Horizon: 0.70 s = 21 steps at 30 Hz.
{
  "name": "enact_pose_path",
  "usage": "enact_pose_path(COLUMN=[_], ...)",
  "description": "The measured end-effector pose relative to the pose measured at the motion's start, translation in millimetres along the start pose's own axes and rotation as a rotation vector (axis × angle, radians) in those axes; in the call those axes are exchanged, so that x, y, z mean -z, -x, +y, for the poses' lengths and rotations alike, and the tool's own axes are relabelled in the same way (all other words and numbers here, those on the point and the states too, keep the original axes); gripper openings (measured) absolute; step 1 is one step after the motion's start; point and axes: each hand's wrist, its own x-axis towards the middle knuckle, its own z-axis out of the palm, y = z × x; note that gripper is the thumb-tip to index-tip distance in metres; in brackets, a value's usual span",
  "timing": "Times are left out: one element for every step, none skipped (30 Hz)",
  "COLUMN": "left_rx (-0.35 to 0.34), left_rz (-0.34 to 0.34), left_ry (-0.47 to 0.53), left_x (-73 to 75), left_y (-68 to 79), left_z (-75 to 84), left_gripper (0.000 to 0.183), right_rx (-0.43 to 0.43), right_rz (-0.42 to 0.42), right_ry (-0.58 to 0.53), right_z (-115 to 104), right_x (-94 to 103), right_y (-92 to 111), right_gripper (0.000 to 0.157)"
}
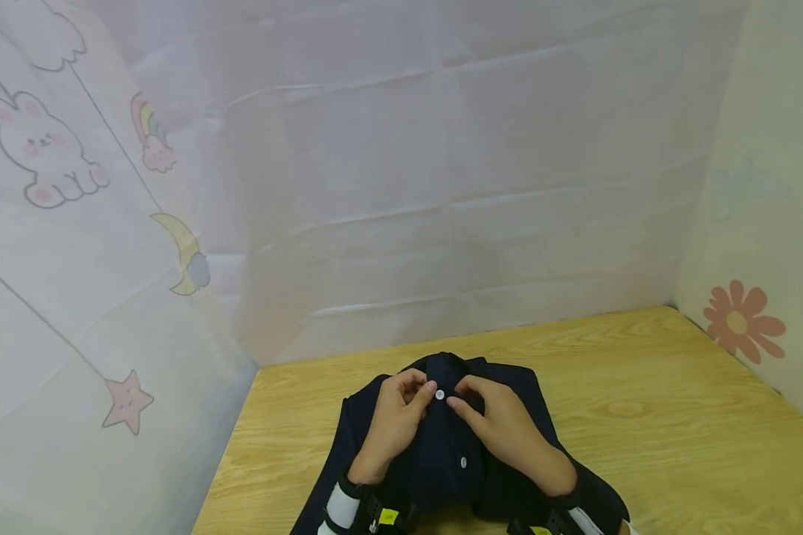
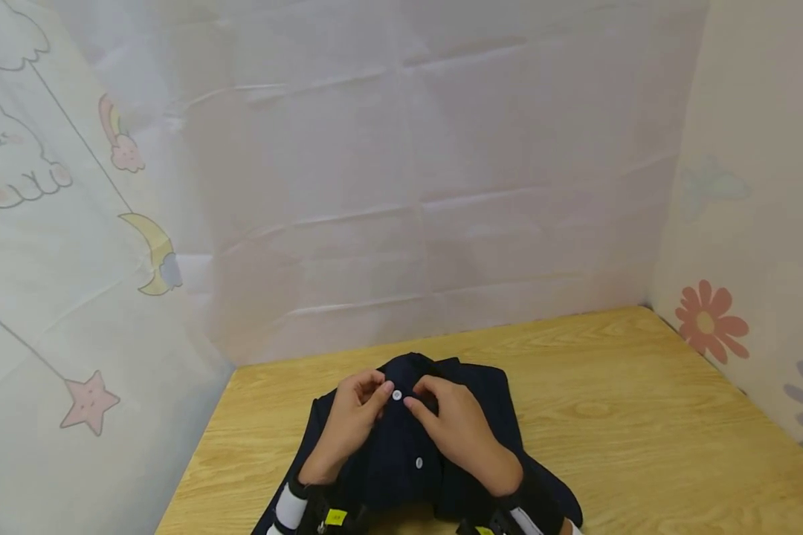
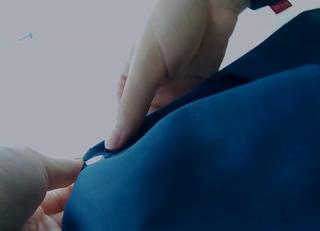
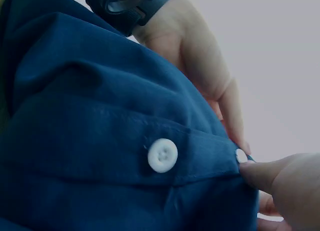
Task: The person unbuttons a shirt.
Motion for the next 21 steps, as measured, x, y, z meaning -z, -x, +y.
enact_pose_path(left_rx=[0.001, -0.002, 0.001, 0.006, 0.016, 0.023, 0.035, 0.044, 0.055, 0.059, 0.061, 0.057, 0.051, 0.042, 0.033, 0.026, 0.019, 0.013, 0.013, 0.015, 0.018], left_rz=[-0.016, -0.036, -0.058, -0.082, -0.109, -0.137, -0.165, -0.194, -0.222, -0.249, -0.275, -0.298, -0.316, -0.331, -0.341, -0.347, -0.351, -0.353, -0.351, -0.346, -0.341], left_ry=[0.007, 0.019, 0.032, 0.041, 0.046, 0.054, 0.066, 0.077, 0.085, 0.091, 0.098, 0.103, 0.111, 0.116, 0.120, 0.124, 0.130, 0.134, 0.137, 0.136, 0.131], left_x=[-0.1, -0.2, -0.1, 0.3, 0.8, 1.8, 2.9, 4.3, 5.7, 7.1, 8.6, 10.0, 11.0, 11.8, 12.2, 12.4, 12.3, 11.9, 11.3, 10.6, 9.9], left_y=[0.3, 0.5, 1.0, 1.1, 0.8, 0.7, 0.6, 0.4, 0.2, -0.1, -0.3, -0.4, -0.7, -1.0, -1.4, -1.6, -1.8, -2.1, -2.2, -2.0, -1.8], left_z=[0.0, -0.2, -0.1, 0.1, -0.5, -0.5, -0.6, -0.7, -0.6, -0.7, -1.1, -1.1, -1.8, -2.5, -3.4, -4.2, -5.2, -6.1, -6.5, -6.4, -6.2], left_gripper=[0.017, 0.017, 0.017, 0.018, 0.019, 0.018, 0.017, 0.016, 0.016, 0.015, 0.015, 0.015, 0.015, 0.016, 0.017, 0.019, 0.021, 0.023, 0.023, 0.023, 0.022], right_rx=[0.005, 0.011, 0.017, 0.023, 0.027, 0.031, 0.033, 0.033, 0.032, 0.030, 0.028, 0.025, 0.023, 0.023, 0.026, 0.029, 0.033, 0.036, 0.039, 0.044, 0.047], right_rz=[-0.003, -0.003, -0.003, -0.004, -0.005, -0.003, -0.002, -0.003, -0.005, -0.009, -0.013, -0.019, -0.025, -0.030, -0.035, -0.039, -0.042, -0.045, -0.046, -0.047, -0.047], right_ry=[-0.018, -0.034, -0.049, -0.063, -0.077, -0.084, -0.091, -0.097, -0.103, -0.110, -0.117, -0.122, -0.129, -0.132, -0.134, -0.135, -0.136, -0.135, -0.134, -0.133, -0.133], right_z=[0.8, 1.5, 2.3, 3.0, 3.6, 4.1, 4.5, 4.7, 4.9, 4.9, 4.9, 4.9, 5.0, 5.2, 5.5, 5.8, 6.1, 6.4, 6.6, 6.9, 7.1], right_x=[-0.6, -0.8, -0.8, -0.7, -0.5, -0.2, 0.2, 0.7, 1.1, 1.5, 1.9, 2.1, 2.3, 2.4, 2.4, 2.3, 2.3, 2.2, 2.2, 2.2, 2.3], right_y=[-0.5, -1.0, -1.5, -2.0, -2.6, -3.1, -3.3, -3.5, -3.7, -3.8, -3.8, -3.8, -3.7, -3.7, -3.6, -3.5, -3.5, -3.4, -3.3, -3.2, -3.2], right_gripper=[0.003, 0.005, 0.007, 0.010, 0.013, 0.014, 0.015, 0.016, 0.016, 0.016, 0.015, 0.015, 0.015, 0.015, 0.014, 0.013, 0.013, 0.012, 0.012, 0.012, 0.012])
